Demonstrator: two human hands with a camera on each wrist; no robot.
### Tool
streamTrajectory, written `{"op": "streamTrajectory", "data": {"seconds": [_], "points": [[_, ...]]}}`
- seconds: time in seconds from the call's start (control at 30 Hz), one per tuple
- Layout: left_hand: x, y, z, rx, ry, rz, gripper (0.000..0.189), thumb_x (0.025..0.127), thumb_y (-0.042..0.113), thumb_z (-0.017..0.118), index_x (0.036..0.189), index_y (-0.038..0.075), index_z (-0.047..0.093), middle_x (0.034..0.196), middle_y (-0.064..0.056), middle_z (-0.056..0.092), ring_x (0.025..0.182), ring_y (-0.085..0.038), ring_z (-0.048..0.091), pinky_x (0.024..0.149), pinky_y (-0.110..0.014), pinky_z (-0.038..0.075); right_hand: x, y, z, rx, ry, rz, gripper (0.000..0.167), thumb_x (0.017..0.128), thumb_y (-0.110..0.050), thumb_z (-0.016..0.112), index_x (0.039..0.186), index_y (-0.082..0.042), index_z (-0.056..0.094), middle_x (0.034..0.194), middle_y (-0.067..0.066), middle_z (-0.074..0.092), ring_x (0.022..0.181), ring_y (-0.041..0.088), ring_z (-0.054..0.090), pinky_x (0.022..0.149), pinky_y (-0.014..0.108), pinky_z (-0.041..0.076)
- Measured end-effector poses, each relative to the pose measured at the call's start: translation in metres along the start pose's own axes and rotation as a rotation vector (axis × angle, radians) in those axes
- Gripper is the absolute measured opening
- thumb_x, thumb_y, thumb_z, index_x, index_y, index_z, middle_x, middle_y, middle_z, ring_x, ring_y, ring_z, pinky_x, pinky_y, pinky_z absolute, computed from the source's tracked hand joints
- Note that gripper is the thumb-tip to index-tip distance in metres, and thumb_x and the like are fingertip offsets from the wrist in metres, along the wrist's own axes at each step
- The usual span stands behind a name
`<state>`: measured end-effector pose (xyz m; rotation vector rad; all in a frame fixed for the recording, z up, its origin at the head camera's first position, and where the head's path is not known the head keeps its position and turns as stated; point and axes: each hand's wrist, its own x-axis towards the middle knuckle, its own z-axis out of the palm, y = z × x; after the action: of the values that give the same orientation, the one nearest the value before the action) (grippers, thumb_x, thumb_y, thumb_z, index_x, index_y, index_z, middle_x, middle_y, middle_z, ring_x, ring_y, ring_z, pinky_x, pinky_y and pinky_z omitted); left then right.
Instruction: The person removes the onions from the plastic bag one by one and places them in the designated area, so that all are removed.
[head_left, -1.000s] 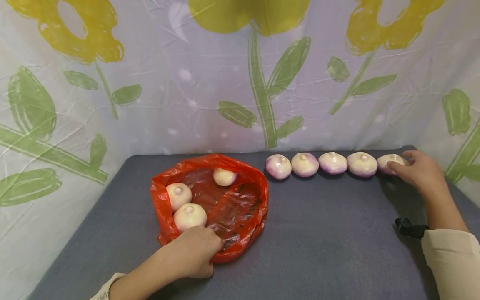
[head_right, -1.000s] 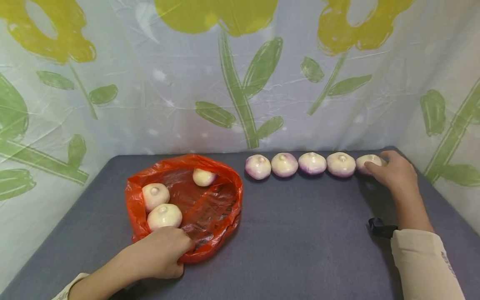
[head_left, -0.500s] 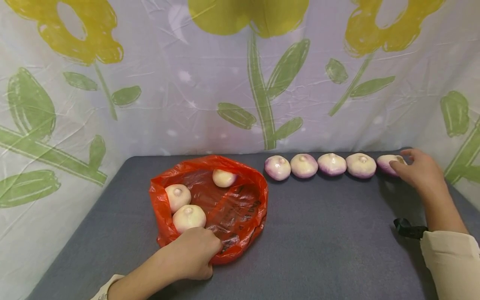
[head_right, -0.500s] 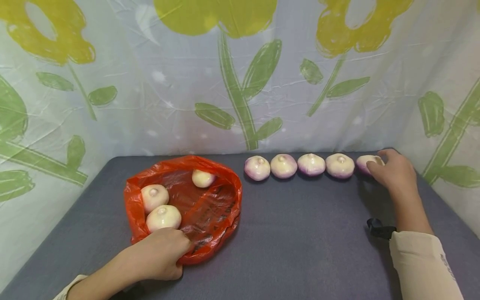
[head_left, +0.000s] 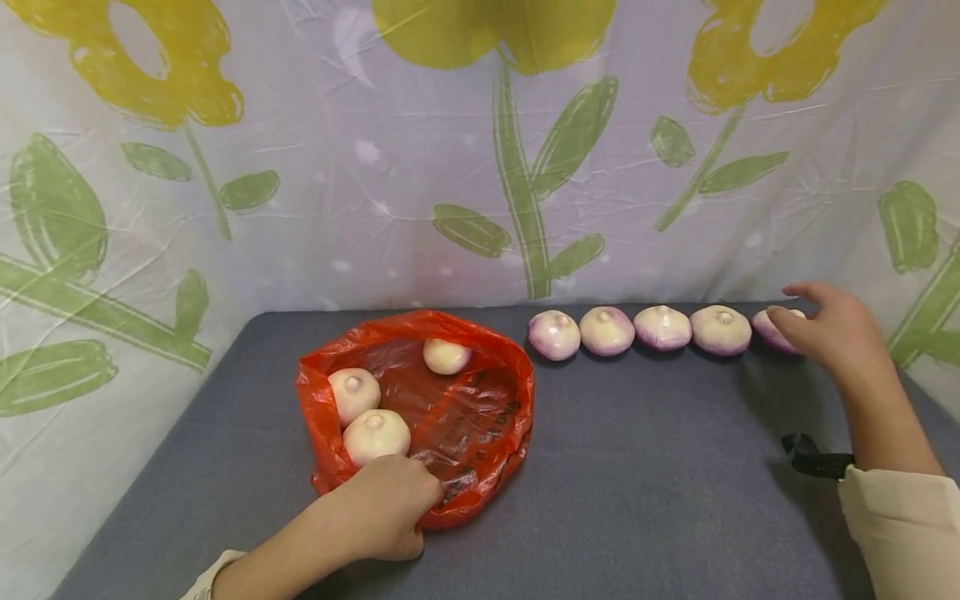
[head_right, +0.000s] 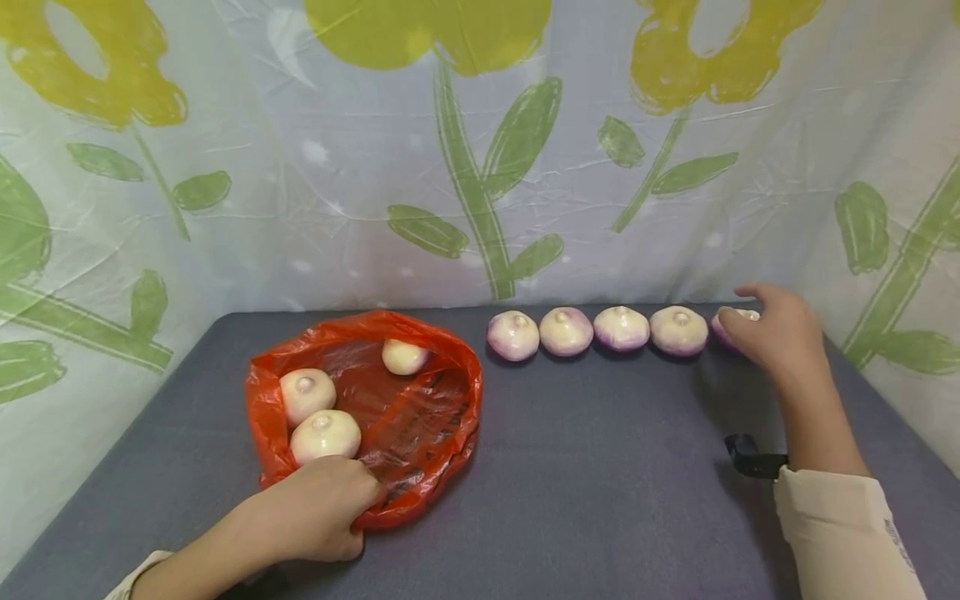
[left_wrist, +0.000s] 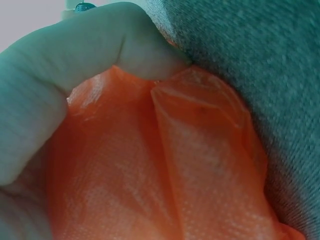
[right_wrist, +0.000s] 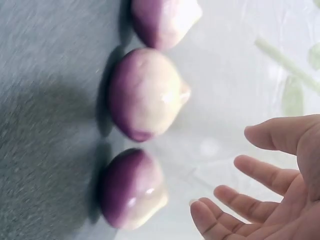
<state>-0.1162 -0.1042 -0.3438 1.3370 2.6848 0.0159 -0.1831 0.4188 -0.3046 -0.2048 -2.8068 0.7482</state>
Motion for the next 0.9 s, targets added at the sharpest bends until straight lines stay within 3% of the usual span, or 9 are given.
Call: {"op": "streamTrajectory", "data": {"seconds": [0.3,0.57,0.9], "points": [[0.0,0.0,0.001,-0.009,0.001,-0.005,0.026,0.059,0.013,0.081,0.063,0.019,0.056,0.055,0.011,0.038,0.05,-0.009,0.032,0.047,-0.027,0.033,-0.007,-0.027,-0.002,0.011,-0.026,-0.043,0.054,0.1,-0.034,0.052,0.137,0.006,0.049,0.126,0.042,0.05,0.109,0.056,0.052,0.081,0.063,0.041],[-0.001,-0.001,-0.001,-0.012,-0.02,0.003,0.025,0.06,0.016,0.081,0.065,0.02,0.057,0.058,0.011,0.04,0.052,-0.009,0.035,0.05,-0.03,0.035,-0.01,-0.049,0.0,0.002,-0.045,-0.063,0.053,0.101,-0.036,0.051,0.138,0.002,0.05,0.142,0.039,0.039,0.119,0.057,0.046,0.086,0.067,0.039],[-0.006,-0.004,-0.003,-0.105,-0.031,0.017,0.023,0.066,0.02,0.08,0.069,0.022,0.057,0.063,0.014,0.04,0.056,-0.008,0.035,0.051,-0.028,0.036,-0.012,-0.053,0.002,0.002,-0.06,-0.077,0.052,0.101,-0.035,0.052,0.138,0.002,0.05,0.143,0.038,0.038,0.121,0.056,0.045,0.086,0.068,0.038]]}}
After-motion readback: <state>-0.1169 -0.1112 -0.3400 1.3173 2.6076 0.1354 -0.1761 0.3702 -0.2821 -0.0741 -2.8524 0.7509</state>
